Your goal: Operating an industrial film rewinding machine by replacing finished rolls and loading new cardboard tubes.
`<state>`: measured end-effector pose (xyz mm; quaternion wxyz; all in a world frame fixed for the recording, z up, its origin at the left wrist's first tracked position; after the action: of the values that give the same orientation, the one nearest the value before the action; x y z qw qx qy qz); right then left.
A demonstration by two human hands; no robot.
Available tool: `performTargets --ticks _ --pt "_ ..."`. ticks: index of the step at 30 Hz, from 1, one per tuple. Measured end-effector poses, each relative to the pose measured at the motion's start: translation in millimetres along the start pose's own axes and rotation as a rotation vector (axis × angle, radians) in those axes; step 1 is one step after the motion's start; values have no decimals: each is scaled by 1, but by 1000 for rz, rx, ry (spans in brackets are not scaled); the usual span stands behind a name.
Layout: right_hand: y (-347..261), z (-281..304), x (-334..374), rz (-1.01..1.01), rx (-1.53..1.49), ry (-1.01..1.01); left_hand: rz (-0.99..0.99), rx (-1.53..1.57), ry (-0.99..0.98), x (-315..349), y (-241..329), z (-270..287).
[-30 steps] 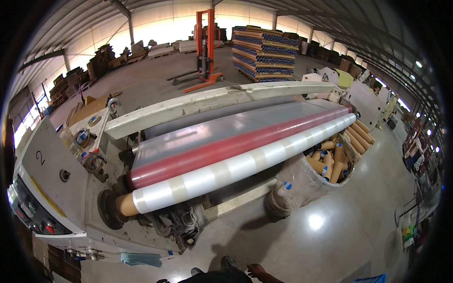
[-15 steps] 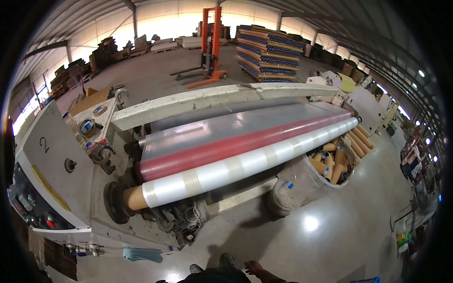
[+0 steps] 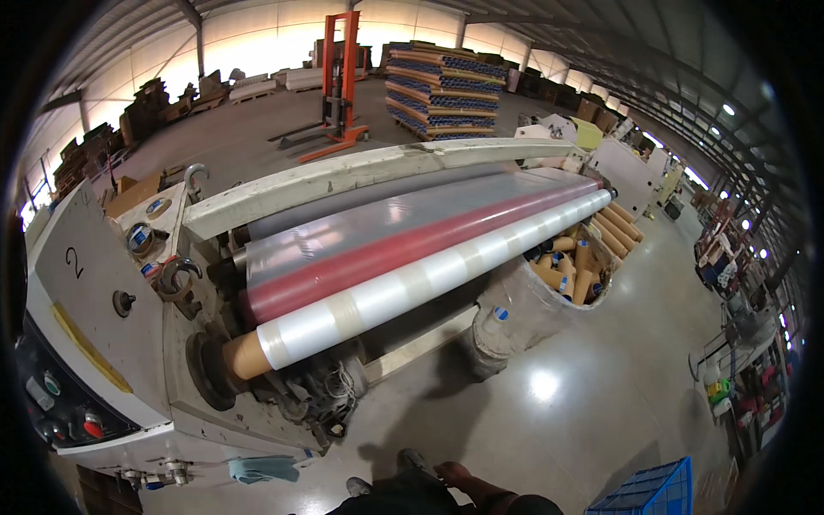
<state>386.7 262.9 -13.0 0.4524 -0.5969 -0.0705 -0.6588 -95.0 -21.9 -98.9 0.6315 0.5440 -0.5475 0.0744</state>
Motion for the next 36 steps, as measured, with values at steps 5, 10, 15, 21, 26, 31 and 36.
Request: performTargets --ticks 5,10,15,21,26,31,36 --pt "4 2 16 -13 15 26 28 38 40 -5 7 -4" --pt "7 5 31 -25 8 68 -244 -286 -198 -34 5 -2" --pt "16 3 40 -45 39 70 -395 -434 -314 -42 -3 -11" --pt "24 7 15 -77 90 11 -68 58 -45 -29 2 5" --pt "-1 4 -13 -16 80 -36 -92 -38 33 18 19 -10" --pt "-26 -12 -31 56 112 -109 -275 -3 139 40 31 18" --pt "-10 -8 -53 8 177 -151 -395 226 447 100 56 31"
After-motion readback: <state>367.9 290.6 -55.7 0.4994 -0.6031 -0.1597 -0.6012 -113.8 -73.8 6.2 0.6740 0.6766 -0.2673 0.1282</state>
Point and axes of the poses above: each hand's wrist, its own x-axis away from the middle knuckle, its own z-axis out of the back of the hand, y = z × x, the point moved 9 cm from there along -x, towards the middle knuckle, and after that the axes turned 14 degrees about x, right-handed, at the moved point
